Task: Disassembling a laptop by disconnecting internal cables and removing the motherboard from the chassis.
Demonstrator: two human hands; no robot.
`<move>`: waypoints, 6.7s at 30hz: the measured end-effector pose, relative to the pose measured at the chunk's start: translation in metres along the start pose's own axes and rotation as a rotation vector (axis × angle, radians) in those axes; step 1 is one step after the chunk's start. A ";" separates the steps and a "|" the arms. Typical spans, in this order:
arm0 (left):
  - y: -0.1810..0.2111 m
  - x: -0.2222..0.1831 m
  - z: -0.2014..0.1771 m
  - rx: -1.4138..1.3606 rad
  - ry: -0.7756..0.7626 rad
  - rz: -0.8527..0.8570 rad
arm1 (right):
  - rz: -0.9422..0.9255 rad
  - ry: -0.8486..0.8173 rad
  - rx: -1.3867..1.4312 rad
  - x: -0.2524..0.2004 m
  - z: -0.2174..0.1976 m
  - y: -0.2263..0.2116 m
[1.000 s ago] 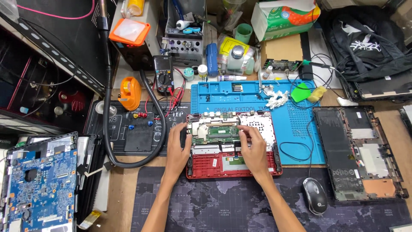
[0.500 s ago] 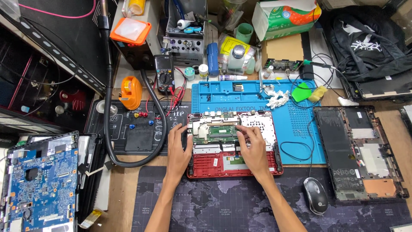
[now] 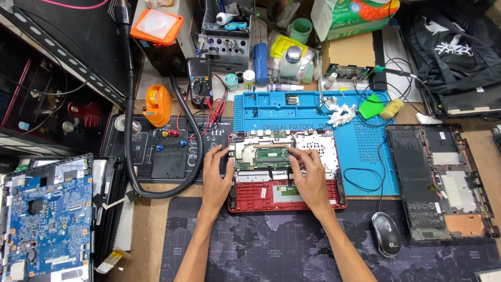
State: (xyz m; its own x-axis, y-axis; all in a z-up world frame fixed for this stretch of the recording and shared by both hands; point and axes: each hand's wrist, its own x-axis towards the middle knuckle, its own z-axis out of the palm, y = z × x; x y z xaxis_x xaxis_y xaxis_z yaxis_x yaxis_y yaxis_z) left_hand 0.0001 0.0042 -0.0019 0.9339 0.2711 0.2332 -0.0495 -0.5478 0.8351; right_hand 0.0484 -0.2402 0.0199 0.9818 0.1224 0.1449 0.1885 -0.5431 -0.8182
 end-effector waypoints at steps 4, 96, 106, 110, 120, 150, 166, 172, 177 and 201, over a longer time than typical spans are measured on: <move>0.002 0.001 -0.002 -0.052 0.016 -0.019 | -0.001 -0.004 -0.011 -0.001 0.001 0.001; 0.038 0.037 0.011 -0.675 0.090 -0.293 | 0.042 -0.143 -0.136 0.078 -0.051 0.016; 0.037 0.038 0.015 -0.739 0.157 -0.316 | 0.028 0.002 0.115 0.079 -0.041 0.007; 0.014 0.035 0.021 -0.788 0.157 -0.336 | 0.071 0.019 0.293 0.079 -0.043 0.006; -0.004 0.024 0.021 -0.897 0.126 -0.414 | 0.194 -0.051 0.505 0.079 -0.037 0.038; -0.020 0.032 0.029 -1.056 0.138 -0.401 | -0.212 -0.024 -0.059 0.074 -0.047 0.010; 0.020 0.020 0.027 -1.180 0.047 -0.384 | 0.118 -0.296 0.542 0.066 -0.045 0.010; 0.033 0.018 0.026 -1.254 -0.035 -0.464 | 0.139 -0.260 0.599 0.066 -0.046 0.008; 0.031 0.021 0.026 -1.112 -0.015 -0.527 | 0.143 -0.246 0.597 0.064 -0.047 -0.001; 0.017 0.011 0.016 -0.875 -0.045 -0.538 | -0.379 -0.289 -0.450 -0.016 -0.070 -0.079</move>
State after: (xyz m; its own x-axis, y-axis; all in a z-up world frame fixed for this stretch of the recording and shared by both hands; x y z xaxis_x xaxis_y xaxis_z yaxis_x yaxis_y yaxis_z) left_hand 0.0148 -0.0146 0.0067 0.9203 0.2705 -0.2826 0.1549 0.4113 0.8982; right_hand 0.0195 -0.2577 0.1210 0.8119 0.5582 0.1708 0.5727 -0.7049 -0.4184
